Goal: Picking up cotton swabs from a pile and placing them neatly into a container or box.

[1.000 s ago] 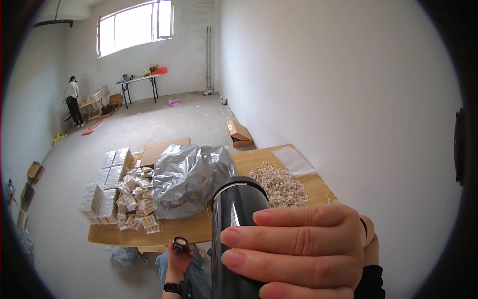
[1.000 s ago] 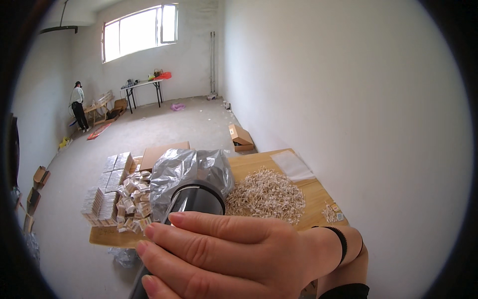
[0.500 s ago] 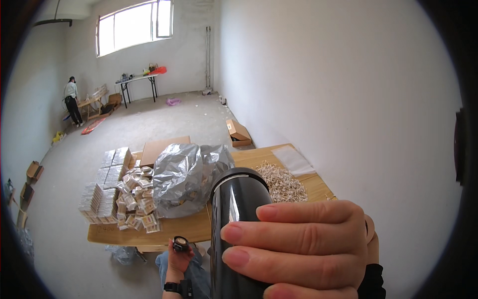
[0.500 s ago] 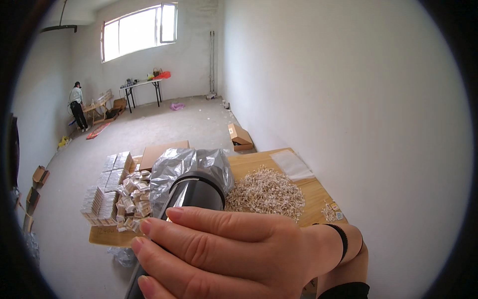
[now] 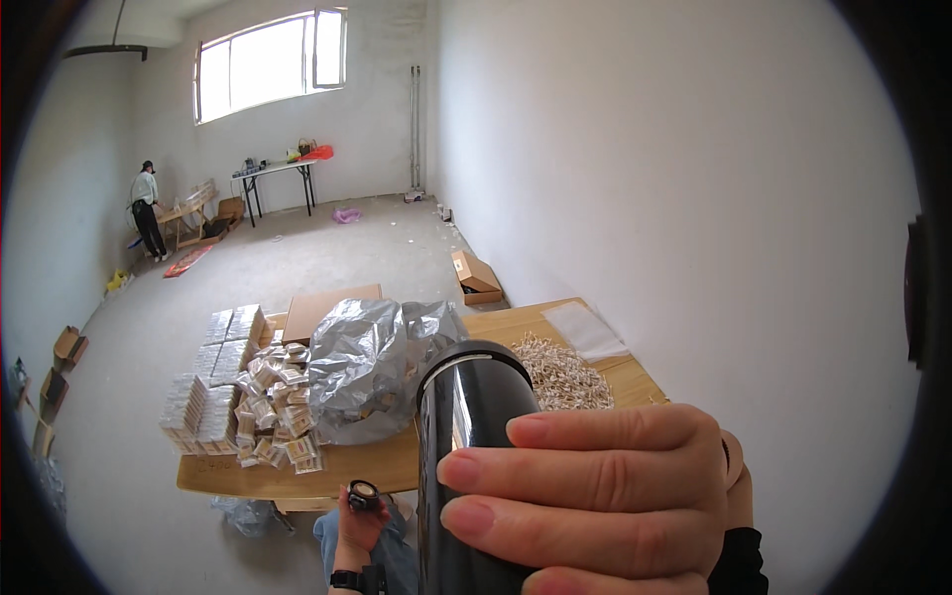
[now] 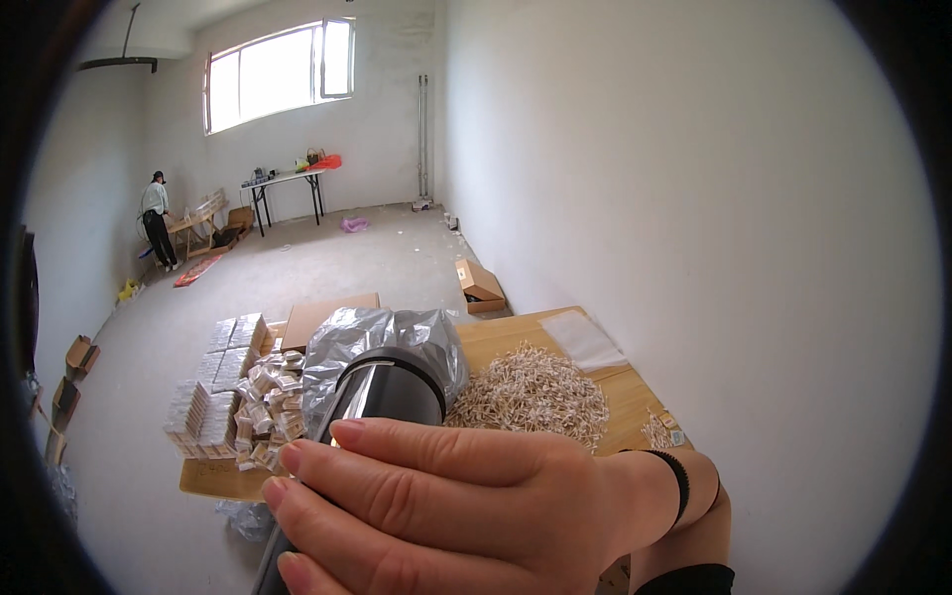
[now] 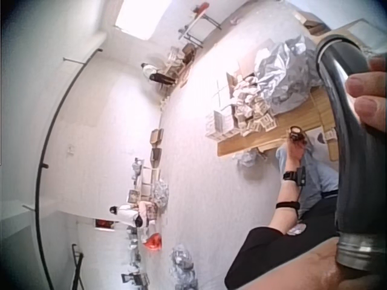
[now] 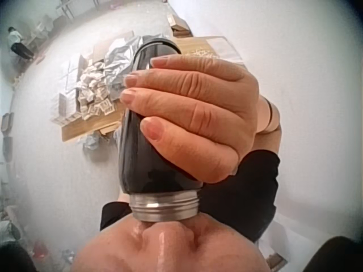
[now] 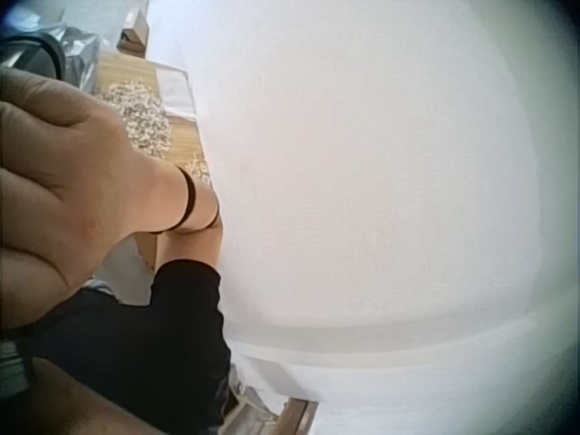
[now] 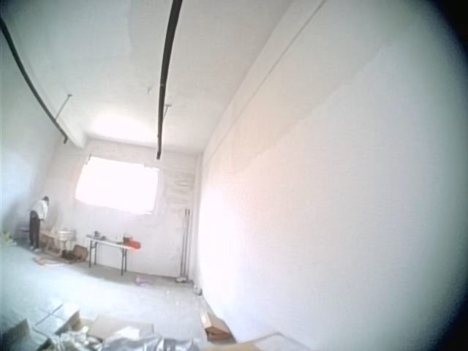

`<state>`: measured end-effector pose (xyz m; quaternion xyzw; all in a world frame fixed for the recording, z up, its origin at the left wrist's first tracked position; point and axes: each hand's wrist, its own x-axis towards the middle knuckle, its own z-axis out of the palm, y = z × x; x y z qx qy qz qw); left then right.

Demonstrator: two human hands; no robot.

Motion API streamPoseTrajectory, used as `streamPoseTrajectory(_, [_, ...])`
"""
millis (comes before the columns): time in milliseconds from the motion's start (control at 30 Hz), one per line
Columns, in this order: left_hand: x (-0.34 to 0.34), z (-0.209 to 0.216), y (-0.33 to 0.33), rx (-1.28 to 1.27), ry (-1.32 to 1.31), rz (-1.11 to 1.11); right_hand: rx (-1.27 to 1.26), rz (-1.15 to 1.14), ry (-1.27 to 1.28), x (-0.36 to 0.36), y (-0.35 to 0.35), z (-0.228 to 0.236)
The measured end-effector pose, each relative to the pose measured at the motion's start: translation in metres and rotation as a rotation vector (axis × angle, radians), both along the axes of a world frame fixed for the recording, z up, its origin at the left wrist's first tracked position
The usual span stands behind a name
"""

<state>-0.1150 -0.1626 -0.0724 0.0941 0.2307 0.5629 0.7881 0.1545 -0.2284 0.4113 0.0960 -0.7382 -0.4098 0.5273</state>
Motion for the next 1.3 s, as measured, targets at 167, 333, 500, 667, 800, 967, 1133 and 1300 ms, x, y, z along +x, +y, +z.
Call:
streamPoseTrajectory(167, [-0.002,0.000,0.002,-0.007,0.004,-0.003,0.031,0.009,0.004,0.001,-0.003,0.003])
streamPoseTrajectory(333, [-0.001,-0.001,0.002,-0.025,-0.002,0.009,0.028,-0.002,-0.015,0.002,0.005,0.003])
streamPoseTrajectory(500, [-0.001,-0.004,0.005,0.004,0.000,-0.007,0.018,-0.005,0.007,-0.001,0.000,0.001])
streamPoseTrajectory(667, [-0.005,-0.007,0.001,-0.007,-0.018,0.009,0.053,-0.013,-0.050,0.002,0.003,0.005])
streamPoseTrajectory(800, [-0.003,-0.005,0.003,-0.015,-0.022,-0.004,0.009,-0.002,0.009,-0.005,-0.019,0.003])
streamPoseTrajectory(967, [0.001,-0.003,0.006,-0.002,-0.026,-0.012,-0.622,-0.188,0.067,-0.006,-0.056,0.002])
streamPoseTrajectory(1133, [-0.008,-0.010,0.002,-0.006,-0.021,-0.005,0.128,-0.029,-0.117,0.007,0.006,0.015])
streamPoseTrajectory(1300, [-0.002,-0.006,0.008,-0.014,-0.016,-0.023,0.142,-0.041,-0.117,0.008,0.003,0.018])
